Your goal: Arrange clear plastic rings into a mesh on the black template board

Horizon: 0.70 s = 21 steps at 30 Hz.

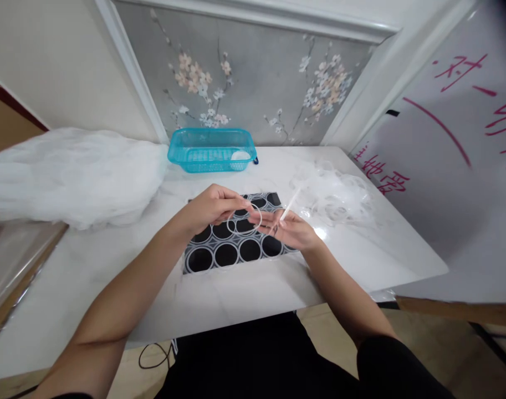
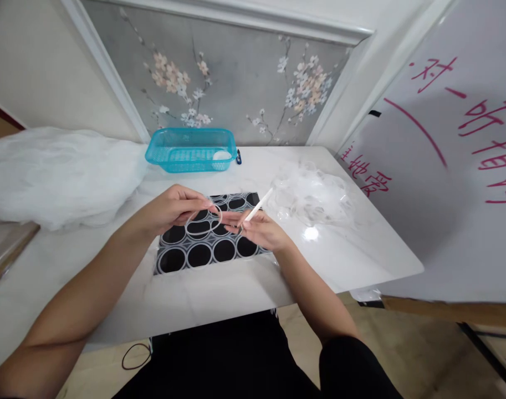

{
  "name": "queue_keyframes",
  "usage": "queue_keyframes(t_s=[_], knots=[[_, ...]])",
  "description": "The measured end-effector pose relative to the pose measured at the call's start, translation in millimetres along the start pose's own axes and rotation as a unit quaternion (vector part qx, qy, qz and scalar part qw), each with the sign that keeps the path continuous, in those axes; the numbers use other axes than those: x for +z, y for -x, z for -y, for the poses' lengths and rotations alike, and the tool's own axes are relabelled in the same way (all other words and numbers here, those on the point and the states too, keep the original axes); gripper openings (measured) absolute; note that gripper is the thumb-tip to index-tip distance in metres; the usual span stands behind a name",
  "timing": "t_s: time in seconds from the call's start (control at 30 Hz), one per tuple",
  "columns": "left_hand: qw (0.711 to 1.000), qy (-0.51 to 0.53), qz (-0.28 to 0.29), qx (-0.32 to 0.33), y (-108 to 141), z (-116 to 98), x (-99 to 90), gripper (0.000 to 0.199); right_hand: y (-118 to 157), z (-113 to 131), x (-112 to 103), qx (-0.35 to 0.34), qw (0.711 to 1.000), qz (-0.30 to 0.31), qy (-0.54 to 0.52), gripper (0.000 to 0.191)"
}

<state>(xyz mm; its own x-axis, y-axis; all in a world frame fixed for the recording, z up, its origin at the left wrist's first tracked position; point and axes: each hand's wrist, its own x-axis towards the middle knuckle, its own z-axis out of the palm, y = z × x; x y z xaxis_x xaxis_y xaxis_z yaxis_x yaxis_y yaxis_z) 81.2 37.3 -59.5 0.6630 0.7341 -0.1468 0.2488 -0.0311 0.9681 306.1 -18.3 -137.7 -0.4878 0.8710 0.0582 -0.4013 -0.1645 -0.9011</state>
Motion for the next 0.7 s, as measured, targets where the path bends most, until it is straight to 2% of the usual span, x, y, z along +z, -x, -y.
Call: queue_keyframes(t_s=[0.07,0.13,0.37,0.5,0.57,0.63,0.7], knots=[[1.000,0.013,0.002,-0.020,-2.2,2.4,5.6,0.021,1.0,-1.8,4.5,0.007,0.999,0.025,-0.034,0.024],[0.999,0.015,0.008,-0.034,-5.3,6.5,8.4,0.021,1.9,-4.3,5.3,0.013,0.998,0.025,-0.063,0.028],[0.999,-0.003,0.021,-0.046,-10.1,14.7,8.4,0.024,1.8,-12.8,-3.4,-0.013,0.990,-0.008,-0.141,0.020],[0.998,-0.016,0.018,-0.053,-13.0,15.8,9.9,0.030,2.3,-8.8,-4.0,-0.026,0.986,-0.060,-0.155,0.025],[0.996,-0.068,0.010,-0.047,-11.4,17.9,15.5,0.039,4.4,0.0,-3.9,-0.041,0.985,-0.106,-0.128,0.025],[0.986,-0.167,-0.008,-0.024,-5.1,22.7,26.7,0.044,7.2,11.0,-4.2,-0.057,0.983,-0.167,-0.059,0.023],[0.951,-0.307,-0.021,0.020,4.6,31.6,42.8,0.045,9.9,18.5,-4.9,-0.052,0.972,-0.221,0.061,0.021]])
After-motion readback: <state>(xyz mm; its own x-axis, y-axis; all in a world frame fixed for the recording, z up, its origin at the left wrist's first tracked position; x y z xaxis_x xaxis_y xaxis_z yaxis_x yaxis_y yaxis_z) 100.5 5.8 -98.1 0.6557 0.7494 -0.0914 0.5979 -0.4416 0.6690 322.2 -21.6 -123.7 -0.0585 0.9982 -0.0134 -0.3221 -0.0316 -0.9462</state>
